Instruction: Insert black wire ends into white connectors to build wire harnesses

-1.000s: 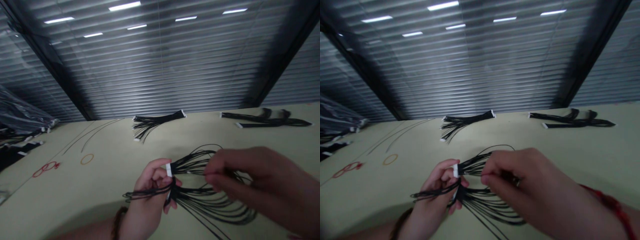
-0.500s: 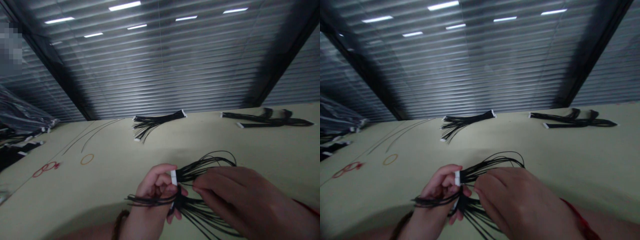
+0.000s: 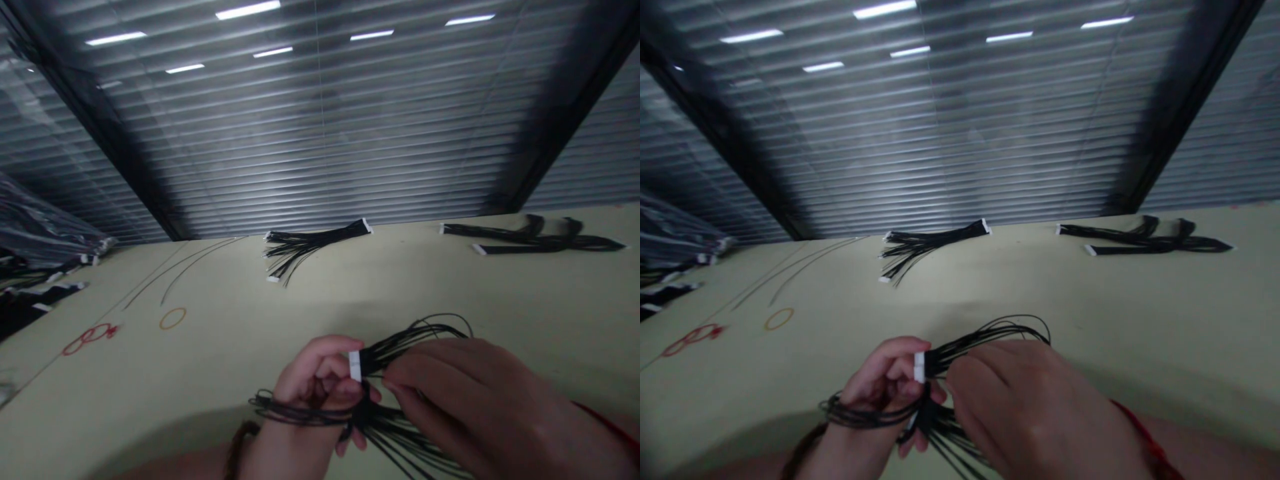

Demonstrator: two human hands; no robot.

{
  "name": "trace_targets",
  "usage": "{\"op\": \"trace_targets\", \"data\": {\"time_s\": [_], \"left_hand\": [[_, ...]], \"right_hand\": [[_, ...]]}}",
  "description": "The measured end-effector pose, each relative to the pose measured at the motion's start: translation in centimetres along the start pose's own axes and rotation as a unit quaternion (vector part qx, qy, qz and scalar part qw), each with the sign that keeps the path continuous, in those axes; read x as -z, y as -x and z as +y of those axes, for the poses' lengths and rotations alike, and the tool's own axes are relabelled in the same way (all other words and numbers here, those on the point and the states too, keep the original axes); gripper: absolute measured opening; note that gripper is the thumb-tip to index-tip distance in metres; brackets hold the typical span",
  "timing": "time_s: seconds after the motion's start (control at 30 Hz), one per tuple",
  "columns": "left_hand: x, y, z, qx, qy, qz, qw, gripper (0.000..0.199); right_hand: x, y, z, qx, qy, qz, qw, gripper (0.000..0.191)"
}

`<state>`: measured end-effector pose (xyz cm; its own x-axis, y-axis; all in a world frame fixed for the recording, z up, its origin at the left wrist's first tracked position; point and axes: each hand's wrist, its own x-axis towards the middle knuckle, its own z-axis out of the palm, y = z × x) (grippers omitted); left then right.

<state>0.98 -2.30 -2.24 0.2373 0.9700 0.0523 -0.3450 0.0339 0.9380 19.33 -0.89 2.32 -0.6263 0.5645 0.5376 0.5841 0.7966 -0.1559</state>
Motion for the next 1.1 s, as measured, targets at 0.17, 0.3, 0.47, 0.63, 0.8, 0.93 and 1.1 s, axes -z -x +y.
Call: {"op": "trace_targets", "data": {"time_s": [0.17,0.3,0.47,0.63,0.8,0.93,1.1], "left_hand": [[-0.2,-0.4,0.1,0.016,-0.017,0.021,1.000,0.019],[-0.6,-1.0,0.5,0.024,-0.048,0.092,0.994,0.021],[-0.8,-1.2,0.6,0.025,-0.064,0.132,0.989,0.025],[-0.6,-1.0,0.3,0.010,-0.053,0.113,0.992,0.025],[-0.7,-1.0,0.3,-0.007,-0.044,0.095,0.994,0.022],[-0.6,-1.1,0.1,-0.014,-0.039,0.087,0.995,0.023],[-0.6,-1.1,0.2,-0.008,-0.046,0.083,0.995,0.023]], "right_hand": [[0.1,-0.7,0.2,0.012,0.018,-0.017,1.000,0.030],[1.3,-0.2,0.5,0.001,0.102,0.024,0.995,0.018],[1.2,1.5,0.3,-0.046,0.042,-0.106,0.992,0.019],[-0.7,1.0,-0.8,-0.061,-0.020,-0.119,0.991,0.018],[-1.2,0.7,-1.2,-0.091,-0.033,-0.090,0.991,0.013],[-1.3,0.7,-1.0,-0.098,-0.028,-0.117,0.988,0.019],[-0.9,0.0,-1.0,-0.192,-0.116,-0.115,0.968,0.018]]}}
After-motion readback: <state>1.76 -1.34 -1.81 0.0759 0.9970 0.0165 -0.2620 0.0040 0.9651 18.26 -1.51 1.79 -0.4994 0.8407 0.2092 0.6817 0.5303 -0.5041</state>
